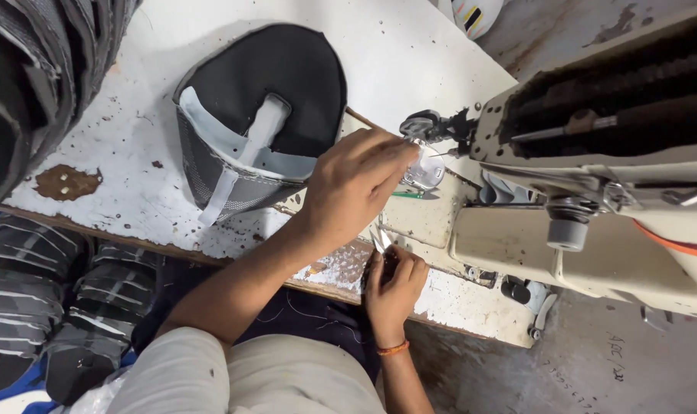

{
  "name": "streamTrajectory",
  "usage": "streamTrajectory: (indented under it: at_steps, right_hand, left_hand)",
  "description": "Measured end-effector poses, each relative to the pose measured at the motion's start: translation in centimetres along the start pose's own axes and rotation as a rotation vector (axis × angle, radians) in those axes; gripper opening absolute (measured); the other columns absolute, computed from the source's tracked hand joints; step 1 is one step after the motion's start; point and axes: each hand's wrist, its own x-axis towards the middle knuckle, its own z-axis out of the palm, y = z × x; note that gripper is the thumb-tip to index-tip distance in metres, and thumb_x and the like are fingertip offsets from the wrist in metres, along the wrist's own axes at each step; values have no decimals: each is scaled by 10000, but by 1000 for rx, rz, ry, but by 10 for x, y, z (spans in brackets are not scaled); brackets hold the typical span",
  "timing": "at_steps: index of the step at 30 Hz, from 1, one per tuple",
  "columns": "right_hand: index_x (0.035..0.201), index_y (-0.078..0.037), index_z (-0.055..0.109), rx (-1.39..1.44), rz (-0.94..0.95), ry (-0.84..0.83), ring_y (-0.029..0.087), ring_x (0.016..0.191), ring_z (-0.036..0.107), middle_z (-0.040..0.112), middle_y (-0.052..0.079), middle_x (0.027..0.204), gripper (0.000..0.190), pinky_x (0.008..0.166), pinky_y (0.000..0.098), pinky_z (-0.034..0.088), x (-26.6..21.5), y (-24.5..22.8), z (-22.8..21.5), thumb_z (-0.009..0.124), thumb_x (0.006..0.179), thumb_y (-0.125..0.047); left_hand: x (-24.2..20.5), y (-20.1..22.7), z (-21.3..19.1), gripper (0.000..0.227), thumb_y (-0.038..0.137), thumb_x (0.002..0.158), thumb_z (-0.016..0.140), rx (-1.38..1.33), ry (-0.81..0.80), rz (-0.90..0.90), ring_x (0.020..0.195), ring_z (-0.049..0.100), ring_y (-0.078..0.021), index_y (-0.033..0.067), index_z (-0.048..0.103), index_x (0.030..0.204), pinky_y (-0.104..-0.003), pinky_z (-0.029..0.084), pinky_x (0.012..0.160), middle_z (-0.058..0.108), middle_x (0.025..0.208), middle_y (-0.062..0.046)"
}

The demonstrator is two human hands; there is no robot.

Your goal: The person uses a sewing machine to stitch light blue slipper uppers and dark grey slipper uppers. They handle the items one by one, guiding them through the machine, and use scissors to cut threads between pieces.

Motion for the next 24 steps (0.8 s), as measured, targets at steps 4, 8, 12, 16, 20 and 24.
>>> streamTrajectory:
  at_steps: [4, 8, 12, 16, 20, 24]
  right_hand:
    - [1176, 13, 609, -18, -2, -17, 343, 1004, 522, 539, 174, 1053, 301, 894, 452, 441, -1, 1, 3, 687, 968, -189]
    - [1184, 15, 599, -28, -16, -26, 344, 1011, 521, 532, 177, 1065, 304, 900, 453, 441, 0, 0, 5, 680, 971, -185]
    - [1182, 15, 597, -41, -28, -20, 350, 1015, 520, 537, 182, 1073, 299, 903, 458, 437, 0, 0, 7, 681, 970, -179]
    - [1182, 20, 598, -42, -25, -22, 352, 1013, 519, 544, 185, 1071, 295, 901, 459, 437, 0, 2, 8, 677, 973, -173]
    - [1176, 24, 597, -45, -26, -27, 353, 1014, 518, 544, 189, 1072, 292, 898, 458, 436, -1, 2, 9, 675, 976, -174]
    - [1169, 28, 594, -53, -35, -28, 357, 1011, 515, 544, 191, 1071, 289, 896, 460, 432, -1, 2, 9, 674, 979, -174]
  left_hand:
    - [-3, -11, 0, 193, 26, 977, 748, -29, -42, 74, 966, 715, -215, 15, 699, 1163, -318, 612, 807, 708, 1065, -93]
    - [-3, -16, -2, 228, 18, 971, 746, -56, -44, 108, 980, 712, -225, 12, 691, 1192, -324, 614, 811, 697, 1069, -98]
    - [-1, -21, -1, 245, 21, 962, 765, -80, -38, 149, 976, 700, -222, 28, 686, 1194, -341, 604, 815, 683, 1044, -78]
    - [-1, -25, -1, 257, 21, 952, 780, -105, -59, 189, 963, 682, -212, 31, 681, 1189, -338, 594, 815, 677, 1040, -67]
    - [-1, -25, -1, 263, 22, 948, 784, -122, -68, 190, 958, 674, -217, 24, 682, 1190, -345, 588, 817, 674, 1039, -69]
    - [-4, -27, 4, 262, 41, 960, 780, -122, -53, 185, 973, 676, -212, 27, 677, 1200, -340, 594, 835, 675, 1061, -70]
